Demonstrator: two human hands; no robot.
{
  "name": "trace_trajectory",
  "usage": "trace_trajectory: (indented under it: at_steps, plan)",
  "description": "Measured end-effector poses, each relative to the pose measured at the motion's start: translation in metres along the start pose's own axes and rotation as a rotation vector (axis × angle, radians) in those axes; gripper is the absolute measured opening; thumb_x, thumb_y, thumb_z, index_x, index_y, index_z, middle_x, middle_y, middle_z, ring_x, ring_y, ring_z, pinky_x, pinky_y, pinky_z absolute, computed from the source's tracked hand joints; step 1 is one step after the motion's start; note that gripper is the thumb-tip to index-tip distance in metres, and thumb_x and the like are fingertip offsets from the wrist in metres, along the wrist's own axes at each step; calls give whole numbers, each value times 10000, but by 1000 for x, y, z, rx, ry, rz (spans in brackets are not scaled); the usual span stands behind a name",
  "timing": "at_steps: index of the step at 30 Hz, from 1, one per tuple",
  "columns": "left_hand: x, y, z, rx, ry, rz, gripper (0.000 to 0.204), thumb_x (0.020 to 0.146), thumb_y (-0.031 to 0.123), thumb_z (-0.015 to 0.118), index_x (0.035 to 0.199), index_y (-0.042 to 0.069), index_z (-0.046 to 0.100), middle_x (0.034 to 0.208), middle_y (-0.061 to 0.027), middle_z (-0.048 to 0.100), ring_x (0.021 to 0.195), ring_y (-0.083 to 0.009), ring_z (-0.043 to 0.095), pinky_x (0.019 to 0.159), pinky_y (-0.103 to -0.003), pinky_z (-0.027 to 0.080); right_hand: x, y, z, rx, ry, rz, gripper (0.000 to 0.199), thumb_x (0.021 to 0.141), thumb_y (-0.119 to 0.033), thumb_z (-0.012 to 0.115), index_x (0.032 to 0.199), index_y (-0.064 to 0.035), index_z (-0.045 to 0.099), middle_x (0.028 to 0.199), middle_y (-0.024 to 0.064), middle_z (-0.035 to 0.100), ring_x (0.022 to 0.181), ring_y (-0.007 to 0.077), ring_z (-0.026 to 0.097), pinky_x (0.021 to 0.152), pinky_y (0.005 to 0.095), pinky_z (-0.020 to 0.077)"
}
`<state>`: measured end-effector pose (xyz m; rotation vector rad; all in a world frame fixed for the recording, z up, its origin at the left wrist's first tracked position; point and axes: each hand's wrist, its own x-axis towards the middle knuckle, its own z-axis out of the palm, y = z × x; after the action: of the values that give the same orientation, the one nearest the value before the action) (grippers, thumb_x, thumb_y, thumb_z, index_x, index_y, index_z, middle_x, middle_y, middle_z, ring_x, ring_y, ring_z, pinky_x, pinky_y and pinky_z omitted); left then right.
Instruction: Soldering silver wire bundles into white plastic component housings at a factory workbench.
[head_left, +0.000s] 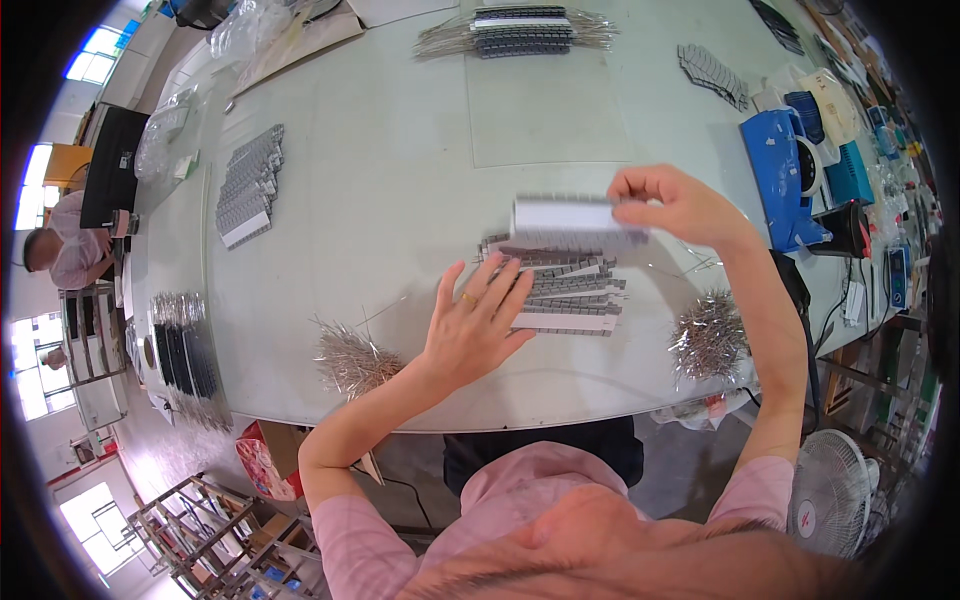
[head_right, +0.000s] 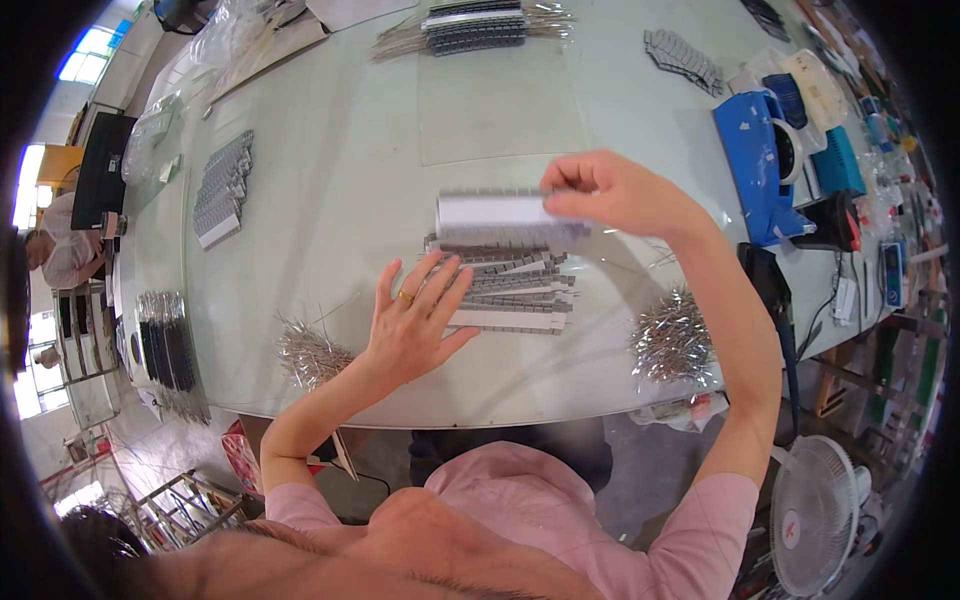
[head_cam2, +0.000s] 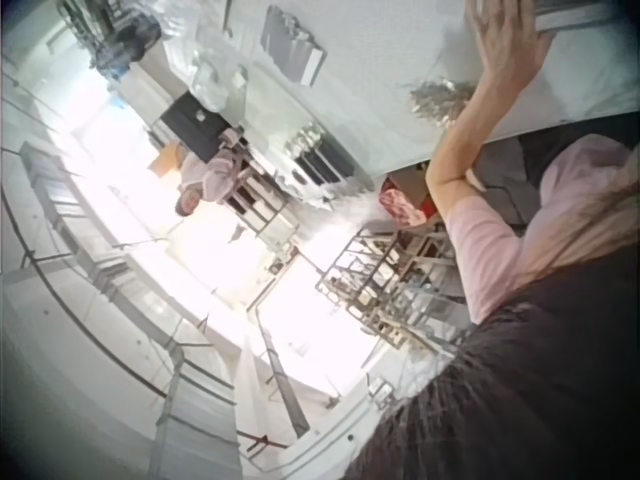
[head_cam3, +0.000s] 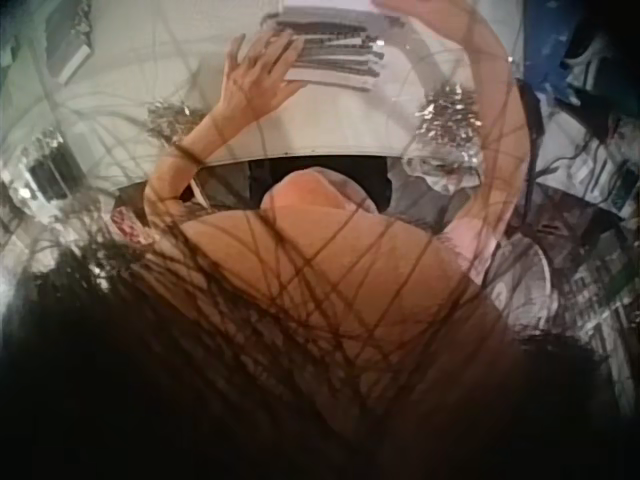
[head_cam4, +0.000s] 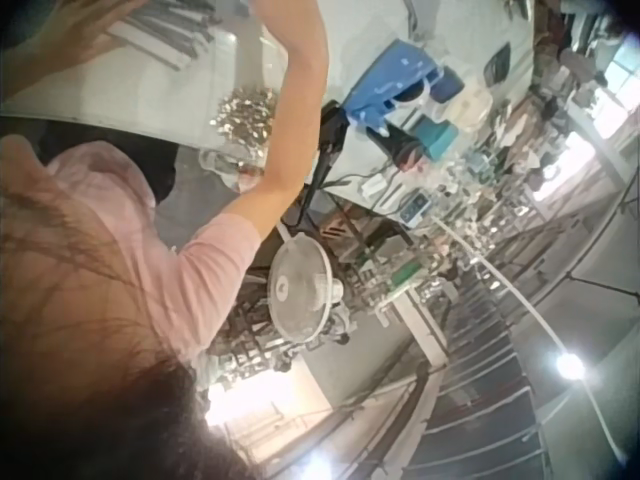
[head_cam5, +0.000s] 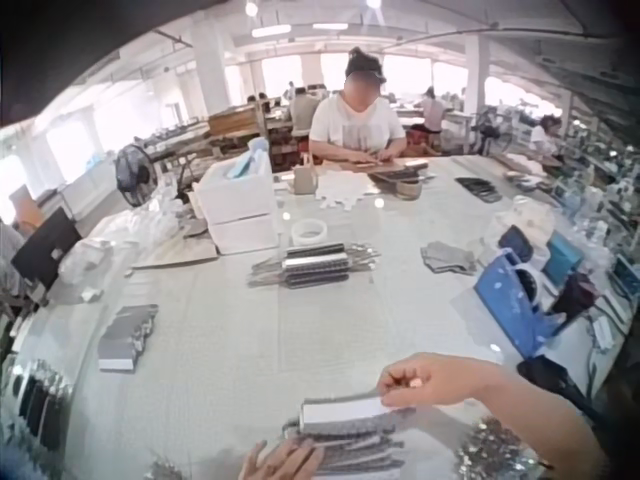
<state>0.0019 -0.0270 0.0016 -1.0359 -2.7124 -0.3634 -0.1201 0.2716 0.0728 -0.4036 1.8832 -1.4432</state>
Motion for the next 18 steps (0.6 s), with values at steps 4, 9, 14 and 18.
trace_trajectory:
  at_steps: [4,9,14,18]
  plan:
    - [-6,-2,-5,-25,4,-25,731,714,403,787,1334,96,551,1415,-78,482,1375,-243,379,1097,-533,277,-38,-4,44,-93,-56,72,157,871,-145,665,945,-10,634,834,33,636,833,110,617,715,279,473]
    - [-6,-4,-19,-57,-93,-73,705,716,302,796,1346,115,541,1422,-91,474,1360,-260,393,1082,-545,289,-64,19,98,-415,96,-46,159,821,-186,688,905,-58,644,817,79,635,821,259,597,686,366,467]
    - [-6,-13,-24,4,17,-64,570,812,184,707,1346,83,535,1427,-104,467,1348,-290,399,1072,-550,286,-68,37,133,-517,302,-163,117,825,-167,686,887,-74,652,811,61,643,786,248,582,748,359,423]
    - [13,-9,-29,-130,19,-110,525,872,172,643,1368,65,509,1435,-123,459,1356,-316,391,1098,-551,255,-62,44,145,-549,376,-184,110,811,-155,694,876,-77,653,794,61,636,769,241,578,766,359,400]
